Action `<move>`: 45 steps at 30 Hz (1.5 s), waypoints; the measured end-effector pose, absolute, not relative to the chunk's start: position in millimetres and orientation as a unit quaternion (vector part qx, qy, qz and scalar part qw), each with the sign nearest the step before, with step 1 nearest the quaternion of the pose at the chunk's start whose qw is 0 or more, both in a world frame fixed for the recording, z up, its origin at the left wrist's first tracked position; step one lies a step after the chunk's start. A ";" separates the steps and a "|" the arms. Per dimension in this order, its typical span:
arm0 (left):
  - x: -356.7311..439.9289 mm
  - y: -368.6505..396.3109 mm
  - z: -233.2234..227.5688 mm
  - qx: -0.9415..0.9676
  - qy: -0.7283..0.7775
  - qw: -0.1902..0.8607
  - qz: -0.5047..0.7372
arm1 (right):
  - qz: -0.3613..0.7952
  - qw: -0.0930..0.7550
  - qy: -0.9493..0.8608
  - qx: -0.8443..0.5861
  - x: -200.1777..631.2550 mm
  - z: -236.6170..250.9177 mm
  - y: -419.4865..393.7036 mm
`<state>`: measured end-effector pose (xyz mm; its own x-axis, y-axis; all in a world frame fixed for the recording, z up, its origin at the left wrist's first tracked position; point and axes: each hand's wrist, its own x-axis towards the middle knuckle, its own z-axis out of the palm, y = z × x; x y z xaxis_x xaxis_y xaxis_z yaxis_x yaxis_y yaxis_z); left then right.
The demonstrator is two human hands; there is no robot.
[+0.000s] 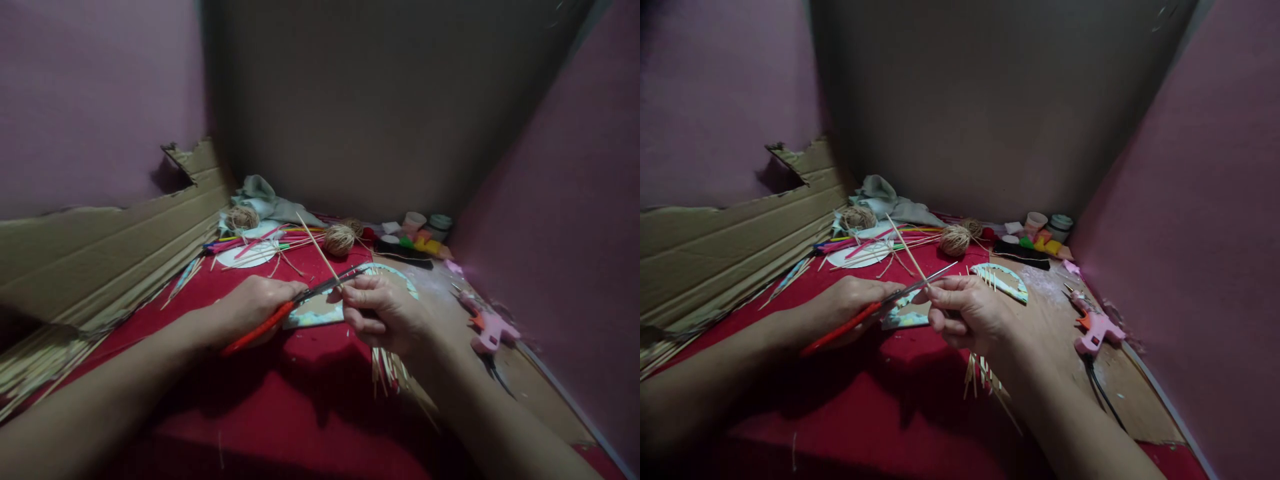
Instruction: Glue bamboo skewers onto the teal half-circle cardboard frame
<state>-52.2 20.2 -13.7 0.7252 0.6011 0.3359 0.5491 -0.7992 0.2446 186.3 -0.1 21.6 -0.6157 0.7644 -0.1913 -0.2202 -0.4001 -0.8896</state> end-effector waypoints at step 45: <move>-41.6 9.4 -2.6 0.923 0.370 0.038 0.096 | 0.828 0.349 -0.372 -0.233 195.0 -12.2 6.2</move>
